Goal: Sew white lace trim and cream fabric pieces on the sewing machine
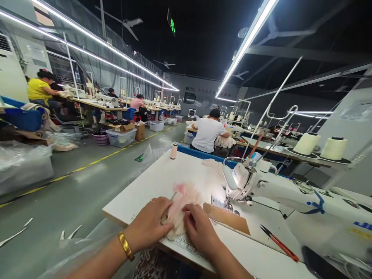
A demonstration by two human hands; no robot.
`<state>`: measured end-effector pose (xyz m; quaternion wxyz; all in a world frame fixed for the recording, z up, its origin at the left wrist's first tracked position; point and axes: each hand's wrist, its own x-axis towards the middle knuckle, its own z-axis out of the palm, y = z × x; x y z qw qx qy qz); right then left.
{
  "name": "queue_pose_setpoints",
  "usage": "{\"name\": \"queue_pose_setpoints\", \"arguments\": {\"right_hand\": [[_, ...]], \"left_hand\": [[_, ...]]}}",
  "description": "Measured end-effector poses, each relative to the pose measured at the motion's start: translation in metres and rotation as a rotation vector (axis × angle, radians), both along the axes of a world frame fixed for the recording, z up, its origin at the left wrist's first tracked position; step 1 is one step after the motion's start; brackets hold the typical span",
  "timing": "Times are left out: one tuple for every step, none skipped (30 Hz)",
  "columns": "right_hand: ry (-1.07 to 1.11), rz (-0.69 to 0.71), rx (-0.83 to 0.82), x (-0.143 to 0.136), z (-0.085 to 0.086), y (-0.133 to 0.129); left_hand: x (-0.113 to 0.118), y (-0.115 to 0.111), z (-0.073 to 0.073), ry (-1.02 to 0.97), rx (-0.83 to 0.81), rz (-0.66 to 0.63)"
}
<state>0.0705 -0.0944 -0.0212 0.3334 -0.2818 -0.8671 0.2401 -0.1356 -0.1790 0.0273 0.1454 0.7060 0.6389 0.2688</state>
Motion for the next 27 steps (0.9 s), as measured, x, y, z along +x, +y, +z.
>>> {"name": "queue_pose_setpoints", "arguments": {"right_hand": [[0.009,-0.001,-0.007,0.0,0.0,0.001],[0.017,-0.003,-0.015,0.0,-0.001,0.002],[0.027,-0.007,-0.024,0.0,-0.001,0.003],[0.037,-0.012,-0.034,0.0,-0.002,0.003],[0.047,-0.016,-0.044,0.0,-0.002,0.004],[0.057,-0.018,-0.054,0.0,-0.003,0.005],[0.067,-0.018,-0.064,0.0,-0.003,0.006],[0.076,-0.016,-0.072,-0.001,-0.004,0.006],[0.083,-0.013,-0.078,-0.001,-0.004,0.007],[0.088,-0.009,-0.082,-0.001,-0.004,0.007],[0.092,-0.004,-0.085,-0.001,-0.005,0.007],[0.094,0.001,-0.085,-0.001,-0.005,0.007],[0.095,0.006,-0.083,0.0,-0.006,0.006],[0.096,0.011,-0.08,0.0,-0.006,0.006],[0.095,0.017,-0.075,0.0,-0.006,0.006],[0.093,0.022,-0.069,0.0,-0.006,0.005],[0.089,0.03,-0.061,0.0,-0.006,0.004],[0.084,0.039,-0.051,0.0,-0.005,0.003],[0.079,0.051,-0.041,0.0,-0.004,0.001],[0.072,0.066,-0.029,0.001,-0.003,0.0],[0.064,0.084,-0.017,0.001,-0.001,-0.002],[0.055,0.1,-0.008,0.001,0.001,-0.003],[0.044,0.11,-0.005,0.002,0.003,-0.003],[0.033,0.11,-0.01,0.003,0.006,-0.004],[0.022,0.094,-0.029,0.004,0.008,-0.003],[0.009,0.066,-0.062,0.005,0.01,-0.002],[-0.009,0.033,-0.105,0.005,0.012,-0.001]], "left_hand": [[0.001,0.004,-0.001,0.024,-0.013,-0.002],[0.0,0.007,-0.001,0.036,-0.028,0.007],[-0.002,0.01,-0.002,0.039,-0.043,0.022],[-0.006,0.012,-0.002,0.034,-0.057,0.039],[-0.01,0.014,-0.003,0.023,-0.074,0.055],[-0.014,0.016,-0.003,0.011,-0.089,0.065],[-0.018,0.018,-0.004,0.0,-0.098,0.074],[-0.021,0.02,-0.004,-0.007,-0.104,0.083],[-0.023,0.021,-0.005,-0.009,-0.105,0.094],[-0.023,0.023,-0.006,-0.005,-0.103,0.11],[-0.024,0.024,-0.006,-0.008,-0.102,0.138],[-0.024,0.026,-0.007,-0.019,-0.105,0.174],[-0.024,0.028,-0.008,-0.037,-0.113,0.215],[-0.024,0.03,-0.009,-0.062,-0.123,0.253],[-0.025,0.033,-0.011,-0.092,-0.133,0.287],[-0.027,0.036,-0.012,-0.126,-0.139,0.309],[-0.03,0.039,-0.013,-0.16,-0.142,0.32],[-0.033,0.042,-0.014,-0.194,-0.141,0.32],[-0.037,0.044,-0.014,-0.236,-0.141,0.318],[-0.04,0.046,-0.015,-0.281,-0.143,0.312],[-0.044,0.048,-0.016,-0.328,-0.15,0.304],[-0.047,0.049,-0.016,-0.374,-0.16,0.296],[-0.05,0.049,-0.017,-0.419,-0.172,0.287],[-0.052,0.049,-0.017,-0.461,-0.184,0.279],[-0.053,0.049,-0.018,-0.497,-0.194,0.272],[-0.054,0.049,-0.018,-0.527,-0.202,0.264],[-0.055,0.048,-0.018,-0.549,-0.209,0.256]]}}
